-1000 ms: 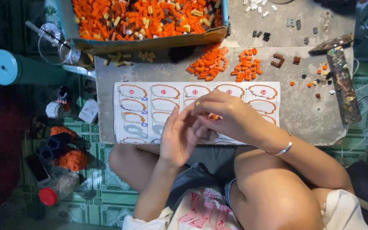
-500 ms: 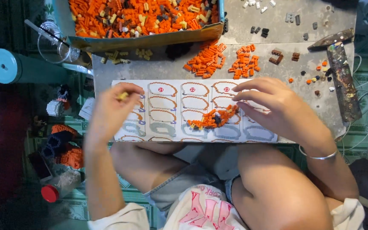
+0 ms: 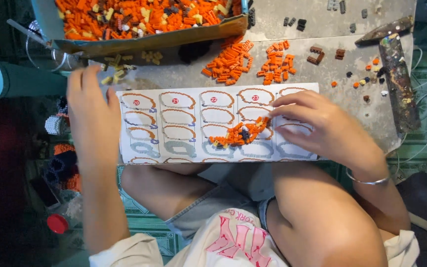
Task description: Sorting and placing small orange plastic pieces onto a printed template.
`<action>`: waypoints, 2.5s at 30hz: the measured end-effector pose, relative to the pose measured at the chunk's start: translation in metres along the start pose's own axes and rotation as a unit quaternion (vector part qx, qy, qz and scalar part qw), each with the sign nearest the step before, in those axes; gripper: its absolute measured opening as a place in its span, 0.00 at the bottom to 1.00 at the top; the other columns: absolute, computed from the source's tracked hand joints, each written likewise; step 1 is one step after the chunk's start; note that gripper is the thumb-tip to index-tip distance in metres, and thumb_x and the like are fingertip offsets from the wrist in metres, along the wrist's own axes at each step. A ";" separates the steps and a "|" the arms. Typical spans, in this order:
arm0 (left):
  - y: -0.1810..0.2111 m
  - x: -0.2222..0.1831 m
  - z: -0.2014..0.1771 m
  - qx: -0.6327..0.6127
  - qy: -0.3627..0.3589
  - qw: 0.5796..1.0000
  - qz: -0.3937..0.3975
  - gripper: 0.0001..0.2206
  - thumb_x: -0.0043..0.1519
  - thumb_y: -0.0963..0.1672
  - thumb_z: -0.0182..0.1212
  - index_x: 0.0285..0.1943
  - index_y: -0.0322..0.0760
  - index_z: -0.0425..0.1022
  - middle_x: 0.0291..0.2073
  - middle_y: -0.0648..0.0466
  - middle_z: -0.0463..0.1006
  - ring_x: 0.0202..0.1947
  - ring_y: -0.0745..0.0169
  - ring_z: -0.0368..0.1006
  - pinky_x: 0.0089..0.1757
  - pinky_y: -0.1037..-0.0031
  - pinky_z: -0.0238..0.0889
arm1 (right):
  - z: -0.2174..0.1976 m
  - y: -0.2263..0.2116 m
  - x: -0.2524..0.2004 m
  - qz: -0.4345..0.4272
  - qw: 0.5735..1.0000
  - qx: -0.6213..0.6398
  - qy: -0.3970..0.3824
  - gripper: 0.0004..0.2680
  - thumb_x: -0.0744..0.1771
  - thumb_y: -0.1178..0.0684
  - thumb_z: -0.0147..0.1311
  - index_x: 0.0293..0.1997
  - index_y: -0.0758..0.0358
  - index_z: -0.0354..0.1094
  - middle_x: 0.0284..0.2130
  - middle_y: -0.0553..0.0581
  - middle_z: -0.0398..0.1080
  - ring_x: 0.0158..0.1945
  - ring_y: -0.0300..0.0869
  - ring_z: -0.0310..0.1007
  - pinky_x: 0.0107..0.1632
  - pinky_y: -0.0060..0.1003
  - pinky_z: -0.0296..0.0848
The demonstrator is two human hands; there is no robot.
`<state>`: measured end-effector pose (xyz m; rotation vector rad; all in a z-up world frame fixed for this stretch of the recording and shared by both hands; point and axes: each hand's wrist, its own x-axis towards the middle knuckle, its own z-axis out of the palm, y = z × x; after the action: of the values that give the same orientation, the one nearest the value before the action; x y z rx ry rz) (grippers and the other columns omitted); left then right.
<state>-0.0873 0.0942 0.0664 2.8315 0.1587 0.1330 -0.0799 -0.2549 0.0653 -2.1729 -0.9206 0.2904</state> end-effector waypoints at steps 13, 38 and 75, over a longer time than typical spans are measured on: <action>0.083 -0.105 0.073 -0.278 -0.047 0.943 0.179 0.21 0.50 0.42 0.70 0.53 0.36 0.70 0.45 0.49 0.67 0.45 0.52 0.65 0.45 0.67 0.61 | 0.033 0.013 0.002 0.070 0.997 -0.027 0.005 0.10 0.58 0.56 0.63 0.39 0.63 0.72 0.39 0.59 0.70 0.47 0.48 0.69 0.46 0.36 0.71; 0.032 -0.115 0.078 -0.286 0.117 0.942 0.129 0.12 0.53 0.38 0.63 0.46 0.32 0.73 0.43 0.49 0.69 0.48 0.49 0.66 0.49 0.62 0.61 | 0.046 0.021 -0.002 0.034 0.987 -0.158 0.011 0.06 0.57 0.57 0.62 0.33 0.62 0.72 0.34 0.59 0.70 0.40 0.48 0.71 0.40 0.35 0.72; 0.006 -0.087 0.083 -0.145 0.327 0.933 -0.037 0.10 0.67 0.37 0.34 0.53 0.28 0.61 0.46 0.44 0.68 0.48 0.47 0.65 0.50 0.63 0.59 | 0.025 0.019 -0.006 0.231 0.935 0.255 0.084 0.04 0.61 0.64 0.56 0.36 0.67 0.67 0.34 0.56 0.70 0.38 0.38 0.70 0.45 0.28 0.71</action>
<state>-0.1635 0.0535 -0.0169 2.3778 0.3524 0.9934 -0.0857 -0.2537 0.0336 -1.8558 -0.1871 0.4999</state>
